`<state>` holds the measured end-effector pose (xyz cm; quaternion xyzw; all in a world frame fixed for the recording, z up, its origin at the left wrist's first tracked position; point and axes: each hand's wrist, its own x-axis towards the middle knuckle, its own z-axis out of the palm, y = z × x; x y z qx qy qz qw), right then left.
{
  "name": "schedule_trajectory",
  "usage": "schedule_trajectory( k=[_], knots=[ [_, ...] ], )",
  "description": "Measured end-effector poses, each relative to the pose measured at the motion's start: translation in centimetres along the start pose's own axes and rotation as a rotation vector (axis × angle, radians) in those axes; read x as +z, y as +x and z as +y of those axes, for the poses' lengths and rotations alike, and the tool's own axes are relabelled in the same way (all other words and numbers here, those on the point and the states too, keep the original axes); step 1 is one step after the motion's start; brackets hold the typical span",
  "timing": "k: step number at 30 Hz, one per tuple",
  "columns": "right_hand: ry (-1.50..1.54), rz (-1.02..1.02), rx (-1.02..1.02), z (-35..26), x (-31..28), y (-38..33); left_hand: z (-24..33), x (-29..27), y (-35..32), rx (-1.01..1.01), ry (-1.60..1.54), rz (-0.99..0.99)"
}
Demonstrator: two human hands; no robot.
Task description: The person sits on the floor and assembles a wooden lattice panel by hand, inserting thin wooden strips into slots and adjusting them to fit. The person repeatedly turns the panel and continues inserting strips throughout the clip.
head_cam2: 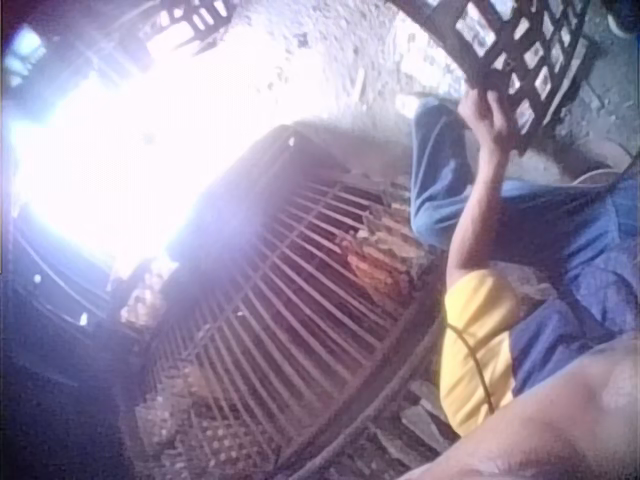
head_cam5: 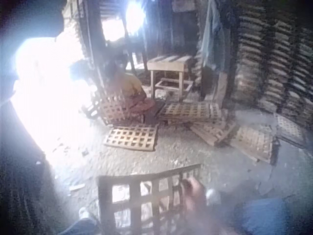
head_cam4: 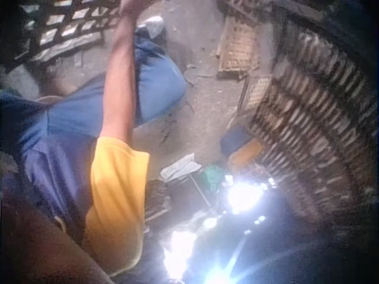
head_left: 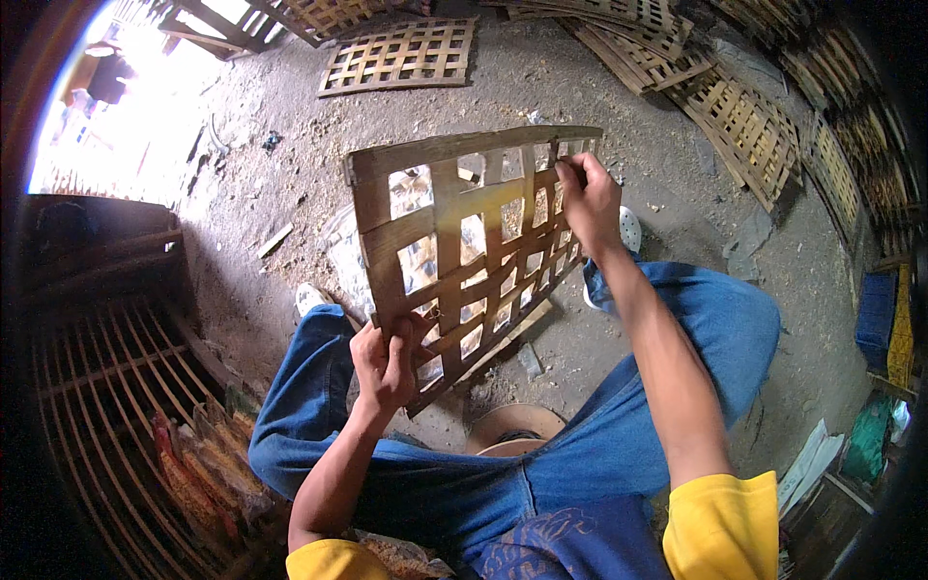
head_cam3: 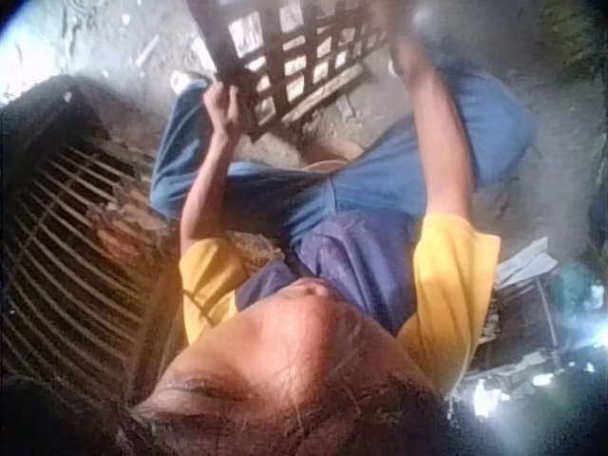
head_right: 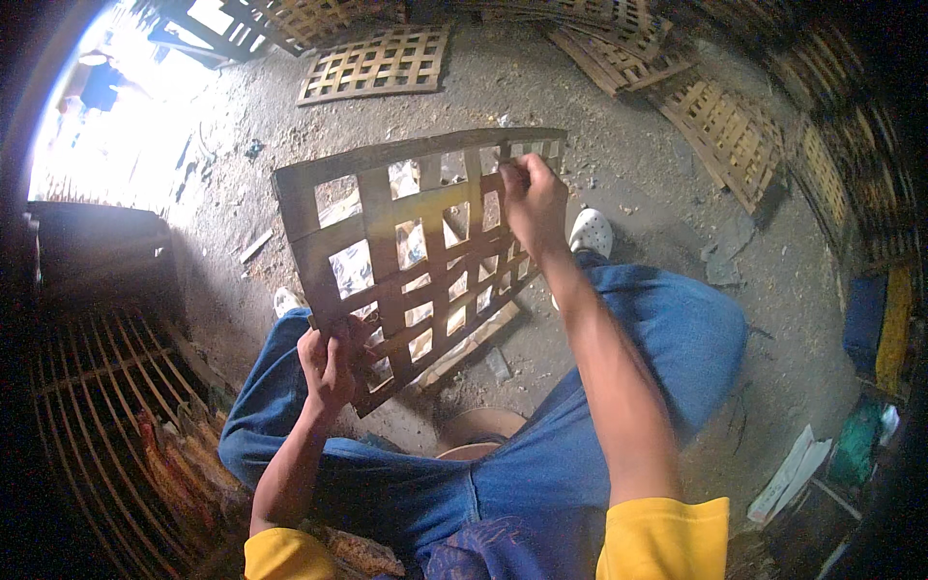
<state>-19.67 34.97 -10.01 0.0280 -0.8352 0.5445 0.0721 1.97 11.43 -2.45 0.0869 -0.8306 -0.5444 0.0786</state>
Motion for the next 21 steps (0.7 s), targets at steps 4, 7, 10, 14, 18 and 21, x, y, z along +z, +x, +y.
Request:
schedule_trajectory(
  k=[4, 7, 10, 14, 18, 21],
  knots=[
    [-0.008, -0.013, -0.007, 0.5, -0.1, 0.0, -2.2, -0.5, -0.4, -0.036, 0.007, 0.032],
    [0.020, -0.145, -0.036, -1.8, 0.3, -0.4, -2.5, -0.6, -0.6, -0.050, -0.019, 0.008],
    [-0.059, -0.076, -0.018, -0.4, 0.1, 0.0, -0.5, 0.0, 0.0, -0.026, -0.034, -0.013],
    [-0.170, 0.040, 0.069, 2.9, -0.8, 0.7, -1.1, -0.6, 0.1, 0.030, 0.066, 0.001],
    [0.081, -0.143, 0.055, -2.2, -0.9, -0.4, -1.1, -0.6, 0.3, 0.105, 0.117, 0.030],
    [0.153, -0.197, -0.006, -3.9, 0.0, -0.9, -0.6, -0.7, 0.6, 0.101, 0.118, -0.033]
  ],
)
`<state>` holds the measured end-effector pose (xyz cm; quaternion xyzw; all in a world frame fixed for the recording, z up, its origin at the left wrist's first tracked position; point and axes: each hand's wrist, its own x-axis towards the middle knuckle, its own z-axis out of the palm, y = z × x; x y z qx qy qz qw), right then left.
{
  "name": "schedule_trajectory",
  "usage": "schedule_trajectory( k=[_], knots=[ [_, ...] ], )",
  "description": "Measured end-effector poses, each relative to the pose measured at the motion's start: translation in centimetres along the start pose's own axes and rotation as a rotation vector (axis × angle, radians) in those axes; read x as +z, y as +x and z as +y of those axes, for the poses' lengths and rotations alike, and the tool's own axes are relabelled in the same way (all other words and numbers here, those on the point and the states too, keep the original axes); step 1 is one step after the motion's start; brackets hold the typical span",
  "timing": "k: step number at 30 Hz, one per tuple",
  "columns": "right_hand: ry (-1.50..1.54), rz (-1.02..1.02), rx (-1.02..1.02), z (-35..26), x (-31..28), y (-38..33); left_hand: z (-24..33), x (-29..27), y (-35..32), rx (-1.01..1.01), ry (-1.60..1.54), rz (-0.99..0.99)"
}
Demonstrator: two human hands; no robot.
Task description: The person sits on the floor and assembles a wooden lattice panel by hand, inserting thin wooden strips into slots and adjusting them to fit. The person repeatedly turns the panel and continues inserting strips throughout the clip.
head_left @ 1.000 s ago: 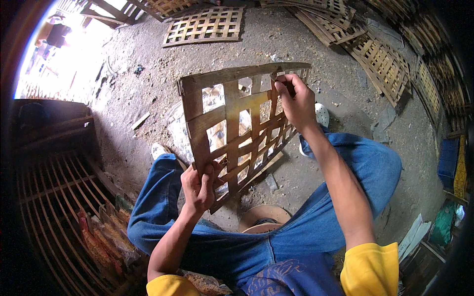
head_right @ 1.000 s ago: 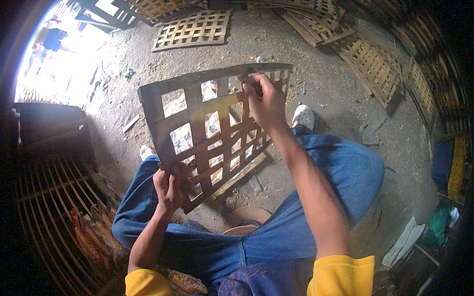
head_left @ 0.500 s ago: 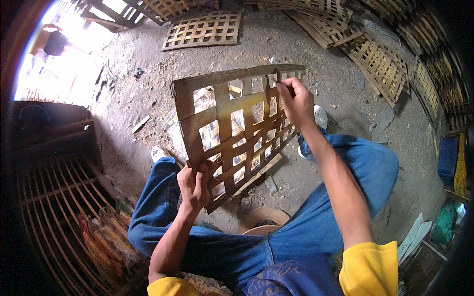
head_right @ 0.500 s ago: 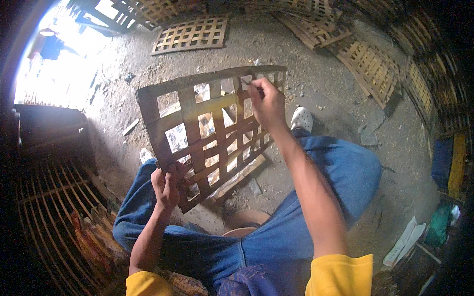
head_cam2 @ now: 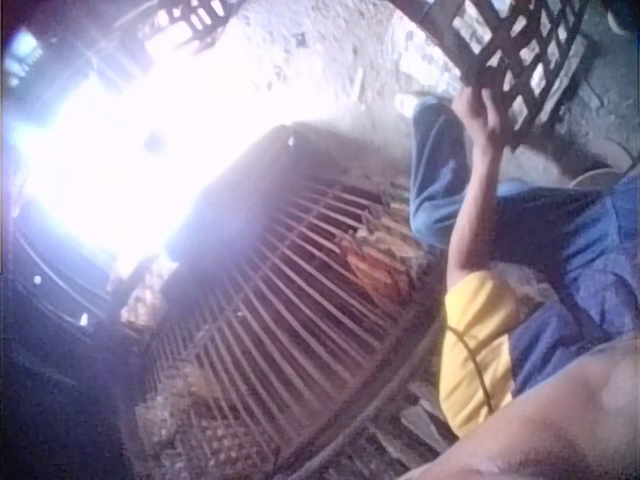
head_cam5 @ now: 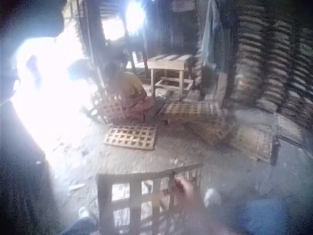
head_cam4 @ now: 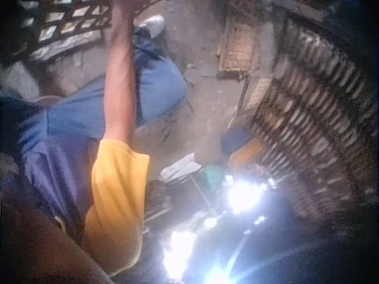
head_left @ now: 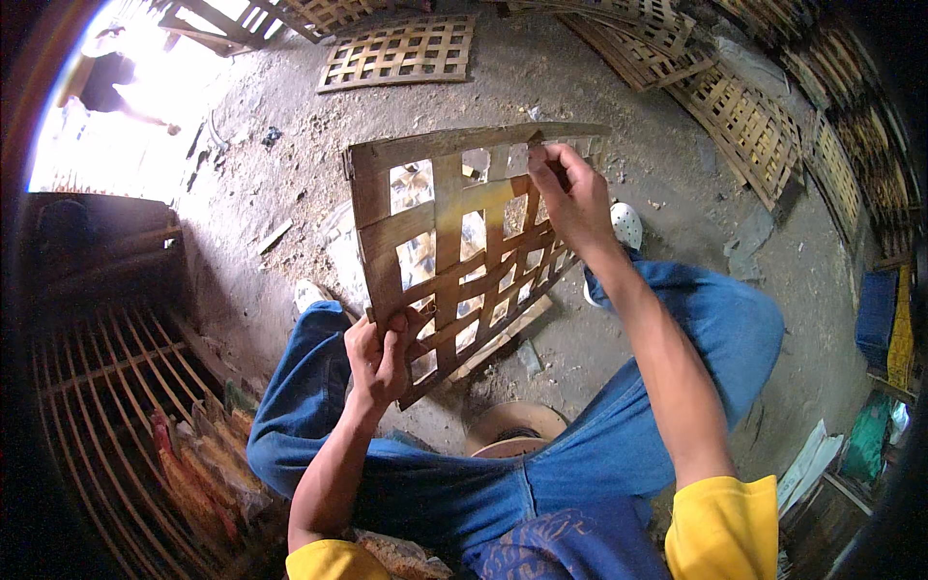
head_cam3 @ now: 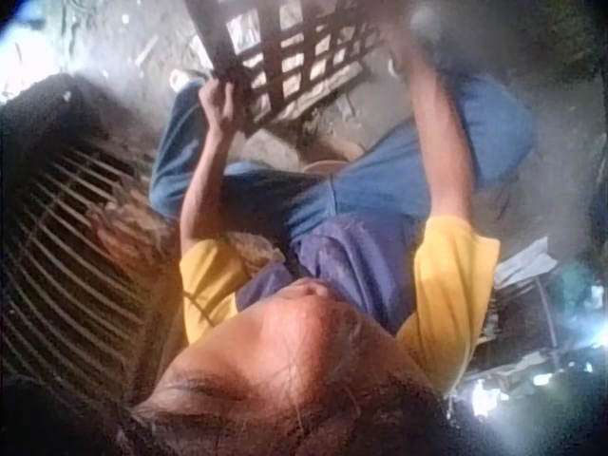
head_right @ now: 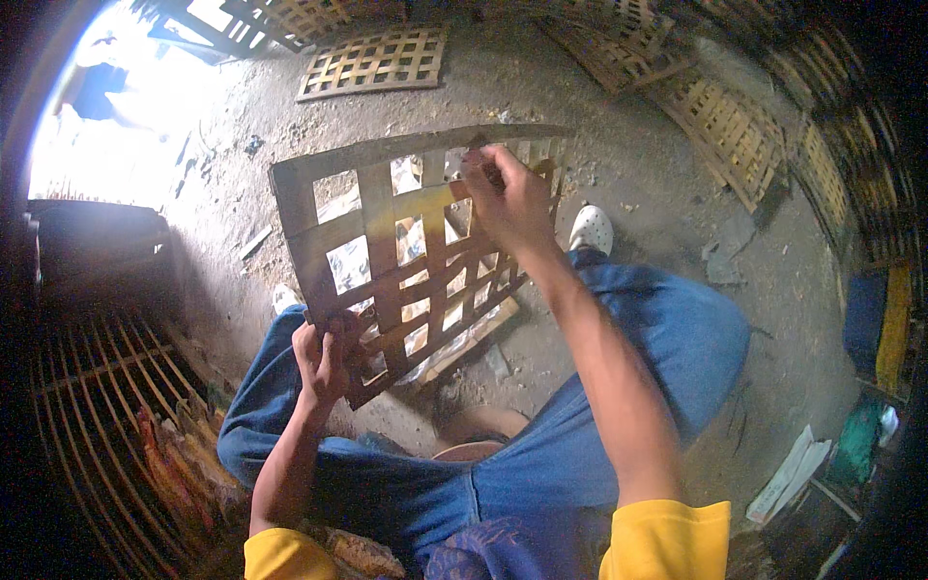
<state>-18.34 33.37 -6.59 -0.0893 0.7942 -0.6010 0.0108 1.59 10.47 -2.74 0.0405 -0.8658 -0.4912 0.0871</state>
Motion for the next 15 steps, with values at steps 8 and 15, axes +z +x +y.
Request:
schedule_trajectory(
  k=[8, 15],
  knots=[
    [0.208, -0.109, 0.130, 0.6, 0.5, -0.1, 0.0, -0.1, -0.3, 0.072, 0.038, -0.023],
    [0.160, 0.153, 0.183, 1.7, -0.8, 1.0, 0.9, 0.3, 0.0, -0.030, -0.040, 0.009]
  ],
)
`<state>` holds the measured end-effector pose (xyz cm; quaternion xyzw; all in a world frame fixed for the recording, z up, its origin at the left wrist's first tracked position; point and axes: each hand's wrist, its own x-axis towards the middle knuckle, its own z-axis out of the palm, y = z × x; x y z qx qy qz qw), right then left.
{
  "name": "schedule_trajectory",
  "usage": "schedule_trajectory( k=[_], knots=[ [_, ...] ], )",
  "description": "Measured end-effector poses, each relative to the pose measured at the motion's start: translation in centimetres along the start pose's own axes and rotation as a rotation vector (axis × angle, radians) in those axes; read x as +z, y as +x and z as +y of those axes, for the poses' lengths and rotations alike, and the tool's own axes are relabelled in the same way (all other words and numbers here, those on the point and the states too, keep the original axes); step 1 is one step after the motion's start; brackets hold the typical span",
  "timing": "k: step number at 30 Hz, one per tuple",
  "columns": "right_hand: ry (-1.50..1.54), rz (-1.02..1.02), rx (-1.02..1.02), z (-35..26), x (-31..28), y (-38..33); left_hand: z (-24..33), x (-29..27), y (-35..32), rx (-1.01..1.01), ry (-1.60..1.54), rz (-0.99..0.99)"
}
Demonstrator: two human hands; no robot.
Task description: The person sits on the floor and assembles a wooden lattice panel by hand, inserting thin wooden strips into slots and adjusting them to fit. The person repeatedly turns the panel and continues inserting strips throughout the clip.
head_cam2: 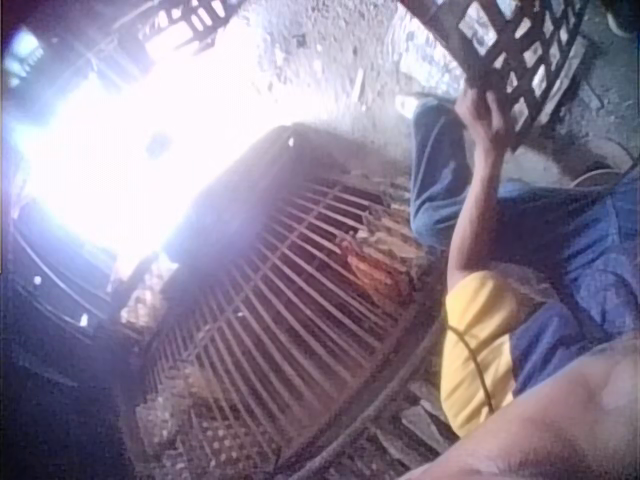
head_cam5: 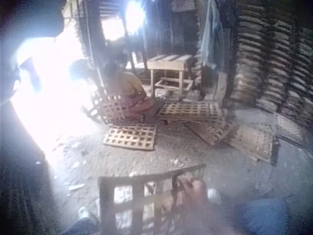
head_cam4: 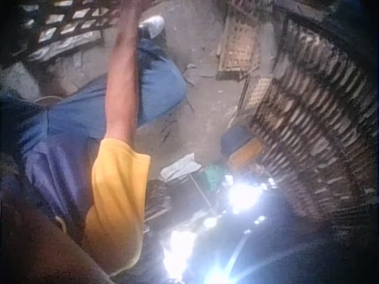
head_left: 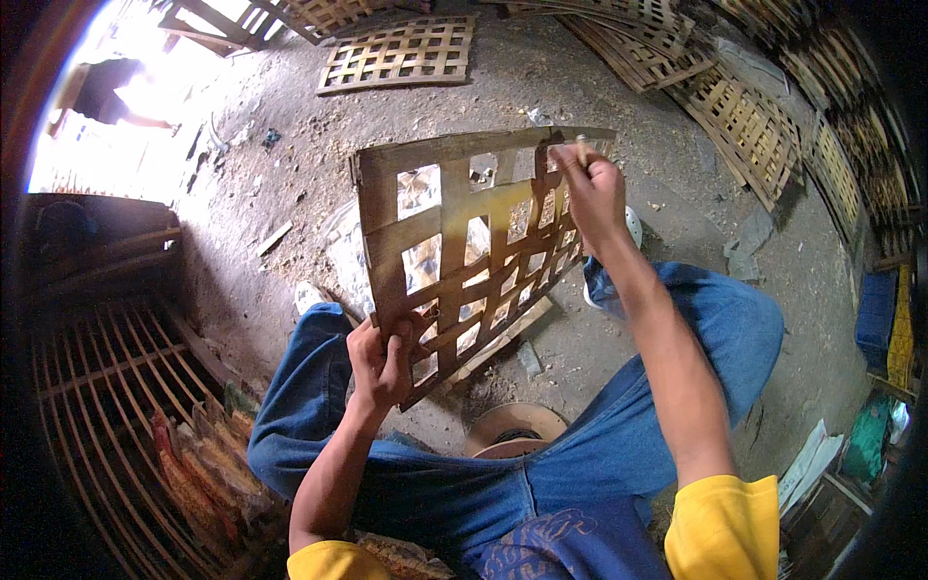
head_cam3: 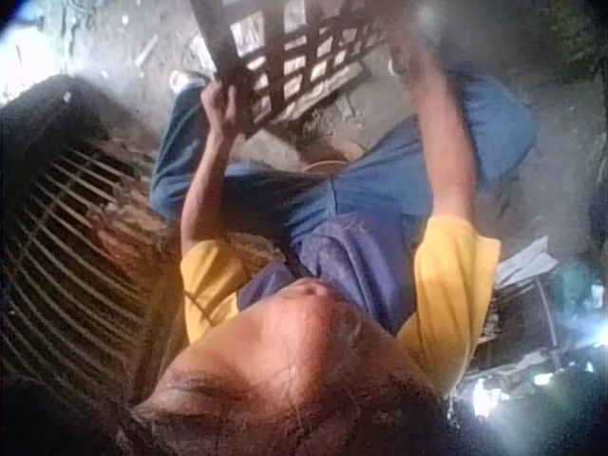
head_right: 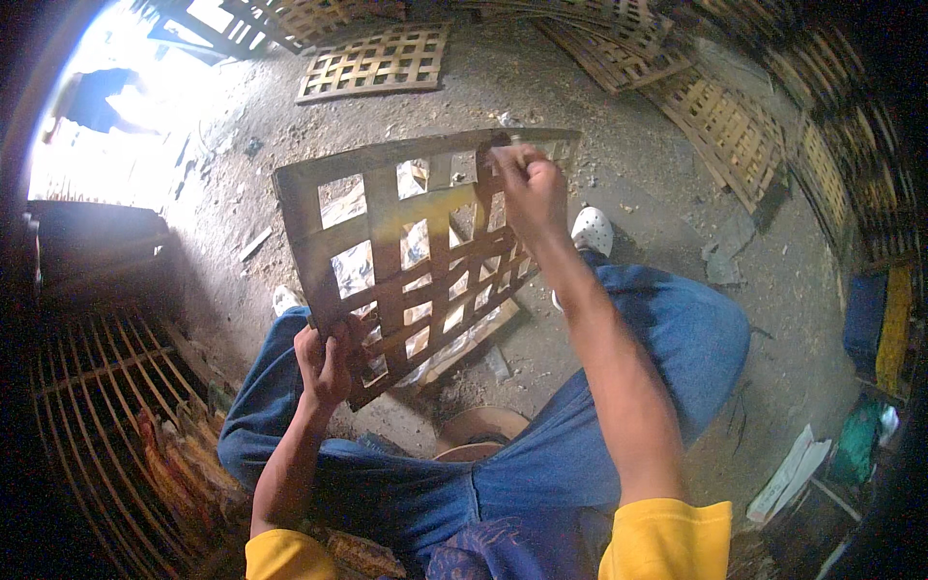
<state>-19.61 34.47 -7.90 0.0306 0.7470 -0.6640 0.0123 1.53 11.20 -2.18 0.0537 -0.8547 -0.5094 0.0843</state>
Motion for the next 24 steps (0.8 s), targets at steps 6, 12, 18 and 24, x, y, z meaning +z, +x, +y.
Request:
schedule_trajectory(
  k=[6, 12, 18, 24],
  knots=[
    [-0.021, 0.557, -0.096, 0.3, -2.9, 3.1, -0.5, -0.2, -0.2, -0.030, 0.007, 0.006],
    [-0.244, 0.539, -0.188, -1.3, -3.9, 2.5, 0.3, -0.1, 0.1, 0.002, -0.044, -0.036],
    [-0.291, 0.212, -0.286, -3.2, -1.1, 0.1, 0.5, 0.0, 0.2, 0.026, 0.006, -0.041],
    [-0.236, 0.024, -0.477, -3.1, -0.2, -0.6, 0.2, -0.3, 0.1, 0.026, -0.010, -0.066]
  ],
)
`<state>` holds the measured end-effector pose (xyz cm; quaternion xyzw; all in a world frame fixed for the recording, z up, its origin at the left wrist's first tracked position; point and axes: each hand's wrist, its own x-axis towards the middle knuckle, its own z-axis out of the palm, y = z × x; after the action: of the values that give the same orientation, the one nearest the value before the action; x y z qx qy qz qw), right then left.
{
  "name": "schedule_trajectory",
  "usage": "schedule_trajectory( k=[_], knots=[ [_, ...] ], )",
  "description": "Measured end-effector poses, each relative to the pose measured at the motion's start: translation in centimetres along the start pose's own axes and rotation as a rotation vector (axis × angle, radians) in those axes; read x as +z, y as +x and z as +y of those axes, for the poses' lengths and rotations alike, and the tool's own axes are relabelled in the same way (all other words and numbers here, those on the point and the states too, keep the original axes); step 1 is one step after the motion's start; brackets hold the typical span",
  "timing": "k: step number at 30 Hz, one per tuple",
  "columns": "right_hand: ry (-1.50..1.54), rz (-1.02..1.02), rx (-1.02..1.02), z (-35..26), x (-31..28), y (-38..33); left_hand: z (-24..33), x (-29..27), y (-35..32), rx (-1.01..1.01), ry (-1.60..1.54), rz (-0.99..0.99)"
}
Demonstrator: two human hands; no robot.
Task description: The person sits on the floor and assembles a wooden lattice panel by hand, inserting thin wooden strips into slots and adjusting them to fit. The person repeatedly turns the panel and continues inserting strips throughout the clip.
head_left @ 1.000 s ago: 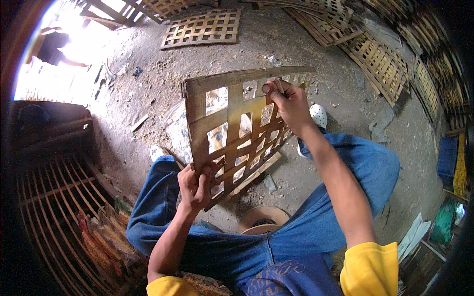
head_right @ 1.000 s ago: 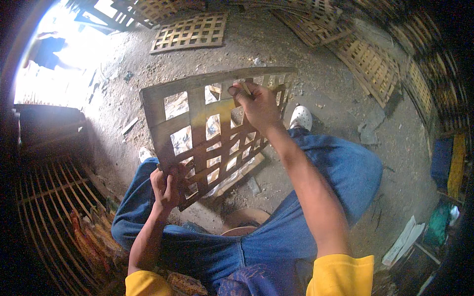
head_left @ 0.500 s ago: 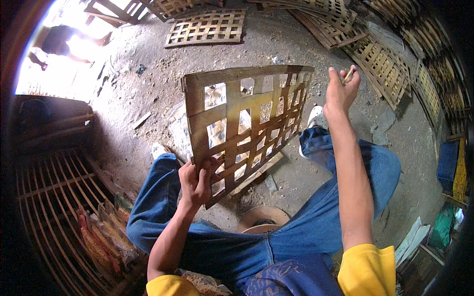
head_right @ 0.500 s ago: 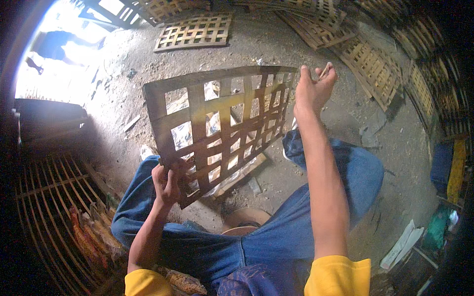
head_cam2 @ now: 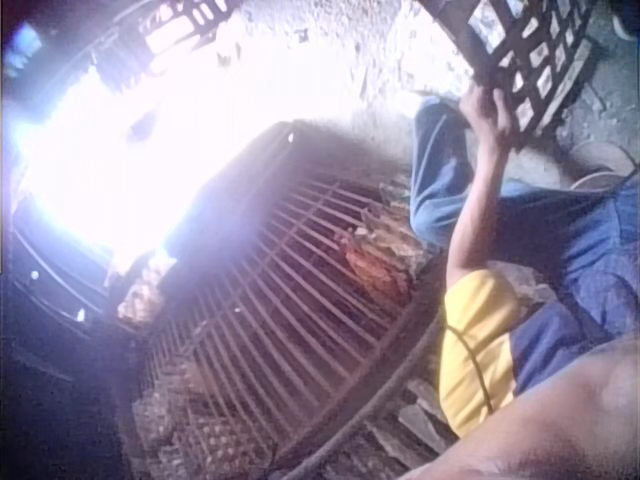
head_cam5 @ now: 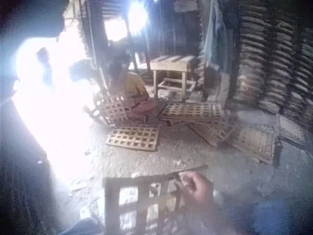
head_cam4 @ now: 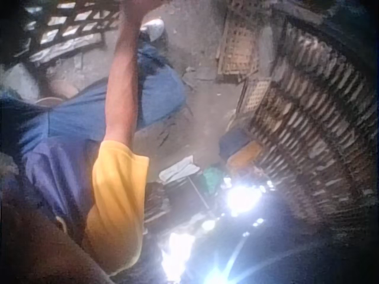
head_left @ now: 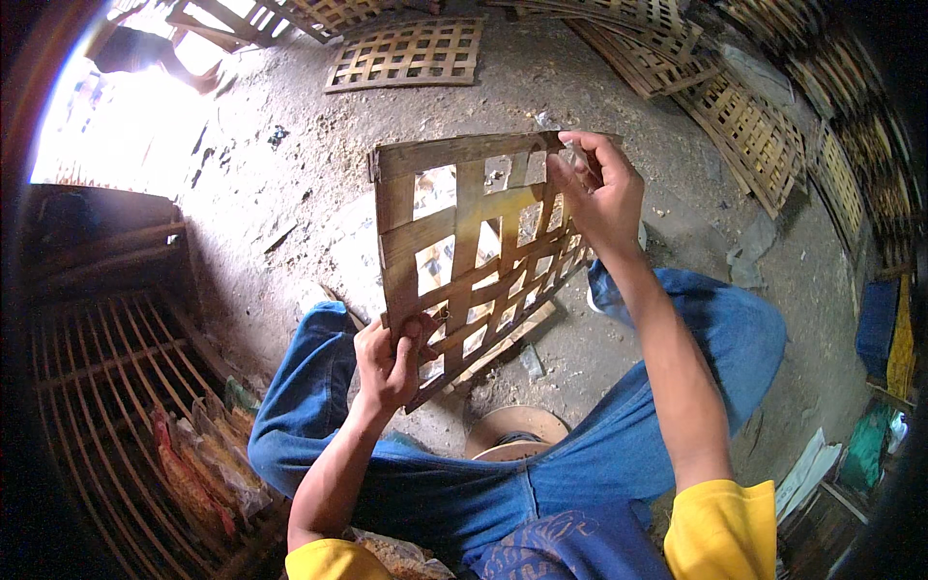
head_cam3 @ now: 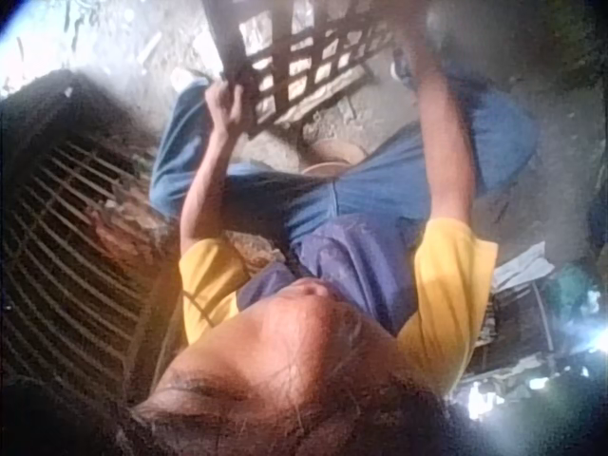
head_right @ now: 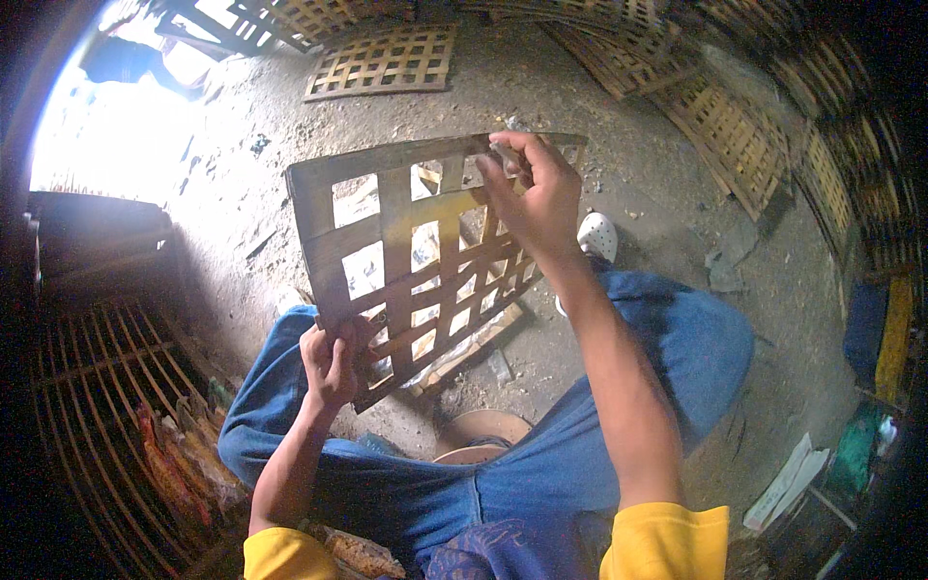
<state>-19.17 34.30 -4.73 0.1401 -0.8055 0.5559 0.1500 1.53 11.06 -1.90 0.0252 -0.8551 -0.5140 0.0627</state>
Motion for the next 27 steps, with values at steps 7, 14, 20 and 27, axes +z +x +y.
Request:
schedule_trajectory(
  k=[7, 14, 20, 27],
  knots=[
    [-0.146, -0.037, -0.011, -2.3, 0.3, -0.2, 0.7, 0.1, 0.0, 0.033, 0.045, -0.016],
    [-0.327, -0.010, 0.032, -2.6, 1.9, -1.1, 3.2, 1.8, -0.8, -0.089, 0.004, -0.057],
    [-0.489, 0.023, -0.099, -3.6, 1.9, -0.2, 4.2, 3.1, -1.7, 0.077, 0.119, -0.100],
    [-0.731, -0.028, -0.350, -3.4, 2.0, 0.0, 4.5, 3.1, -1.6, 0.008, 0.069, -0.104]
  ],
)
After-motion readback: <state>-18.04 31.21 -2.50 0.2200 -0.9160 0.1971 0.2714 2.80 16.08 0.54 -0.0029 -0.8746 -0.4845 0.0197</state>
